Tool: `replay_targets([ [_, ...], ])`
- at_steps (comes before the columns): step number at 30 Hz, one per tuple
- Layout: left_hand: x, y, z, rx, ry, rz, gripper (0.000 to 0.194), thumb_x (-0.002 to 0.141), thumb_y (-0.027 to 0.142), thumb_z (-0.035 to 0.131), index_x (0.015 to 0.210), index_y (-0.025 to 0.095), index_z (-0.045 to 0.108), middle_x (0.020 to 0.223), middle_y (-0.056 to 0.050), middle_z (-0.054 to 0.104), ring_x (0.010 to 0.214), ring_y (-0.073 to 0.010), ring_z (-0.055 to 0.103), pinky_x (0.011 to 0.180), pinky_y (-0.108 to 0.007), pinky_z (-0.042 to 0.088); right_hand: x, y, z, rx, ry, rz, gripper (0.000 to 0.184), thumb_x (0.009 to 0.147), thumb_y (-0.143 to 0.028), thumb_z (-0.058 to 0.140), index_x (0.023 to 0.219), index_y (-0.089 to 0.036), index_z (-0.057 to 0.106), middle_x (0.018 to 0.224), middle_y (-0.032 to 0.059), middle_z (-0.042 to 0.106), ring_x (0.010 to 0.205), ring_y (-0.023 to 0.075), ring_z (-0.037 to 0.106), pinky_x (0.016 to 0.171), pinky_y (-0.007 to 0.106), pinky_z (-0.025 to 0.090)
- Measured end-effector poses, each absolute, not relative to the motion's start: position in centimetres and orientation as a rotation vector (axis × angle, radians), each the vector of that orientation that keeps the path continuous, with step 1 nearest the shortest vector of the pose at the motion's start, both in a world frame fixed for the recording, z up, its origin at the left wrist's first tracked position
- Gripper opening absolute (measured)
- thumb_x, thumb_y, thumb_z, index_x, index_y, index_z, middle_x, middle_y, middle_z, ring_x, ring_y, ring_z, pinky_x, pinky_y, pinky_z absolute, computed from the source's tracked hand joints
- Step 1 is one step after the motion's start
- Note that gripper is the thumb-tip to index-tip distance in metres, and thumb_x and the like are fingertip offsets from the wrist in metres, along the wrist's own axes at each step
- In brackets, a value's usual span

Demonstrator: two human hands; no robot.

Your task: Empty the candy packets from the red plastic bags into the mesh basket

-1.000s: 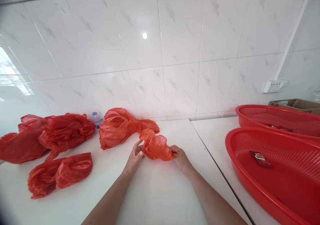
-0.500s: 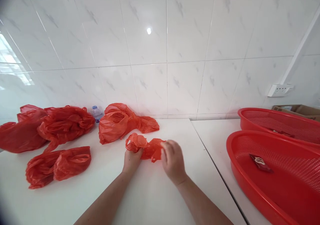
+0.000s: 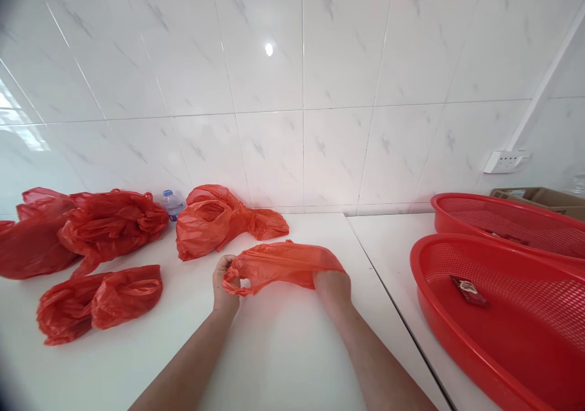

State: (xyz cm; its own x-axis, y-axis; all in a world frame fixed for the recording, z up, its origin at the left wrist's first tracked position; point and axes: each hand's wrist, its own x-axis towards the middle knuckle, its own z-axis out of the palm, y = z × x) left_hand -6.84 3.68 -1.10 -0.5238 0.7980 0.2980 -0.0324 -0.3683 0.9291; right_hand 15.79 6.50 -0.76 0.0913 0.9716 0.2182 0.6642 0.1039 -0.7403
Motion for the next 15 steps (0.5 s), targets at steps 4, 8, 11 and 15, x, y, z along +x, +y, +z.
replay_targets([
  [4,-8.0,4.2,-1.8,1.118,1.412,1.854,0.022,0.066,0.02,0.053,0.087,0.02,0.05,0.078,0.001,0.057,0.064,-0.0119,0.054,0.06,-0.025,0.047,17.1,7.0,-1.1,-1.822,-1.723,0.455,0.035,0.077,-0.027,0.051,0.044,-0.022,0.041,0.043,0.0023,0.043,0.044,0.0172,0.043,0.047,0.031,0.028],
  [8,-6.9,3.8,-1.3,1.641,1.823,1.728,0.054,0.069,0.02,0.058,0.122,0.02,0.045,0.123,-0.013,0.051,0.111,-0.0273,0.051,0.089,-0.044,0.044,16.5,6.6,-0.7,-1.804,-1.843,0.311,0.027,0.074,-0.023,0.055,0.049,-0.021,0.044,0.051,0.0032,0.049,0.049,0.0173,0.045,0.049,0.031,0.026],
  [11,-5.3,2.9,-0.2,2.193,2.008,1.577,0.059,0.074,0.017,0.057,0.131,0.022,0.043,0.146,-0.014,0.03,0.135,-0.0327,0.023,0.106,-0.052,0.023,15.5,6.1,-0.2,-1.71,-1.967,0.179,0.012,0.071,-0.011,0.051,0.065,-0.02,0.055,0.062,0.0041,0.056,0.057,0.0176,0.048,0.051,0.03,0.026],
  [15,-4.2,2.4,0.6,2.448,2.128,1.281,0.062,0.074,0.007,0.05,0.133,0.028,0.043,0.138,-0.013,0.043,0.129,-0.0324,0.035,0.107,-0.058,0.01,14.3,5.3,-0.5,-1.574,-2.038,0.238,0.018,0.067,-0.008,0.051,0.071,-0.021,0.062,0.061,0.0021,0.057,0.057,0.0163,0.048,0.052,0.029,0.028],
])
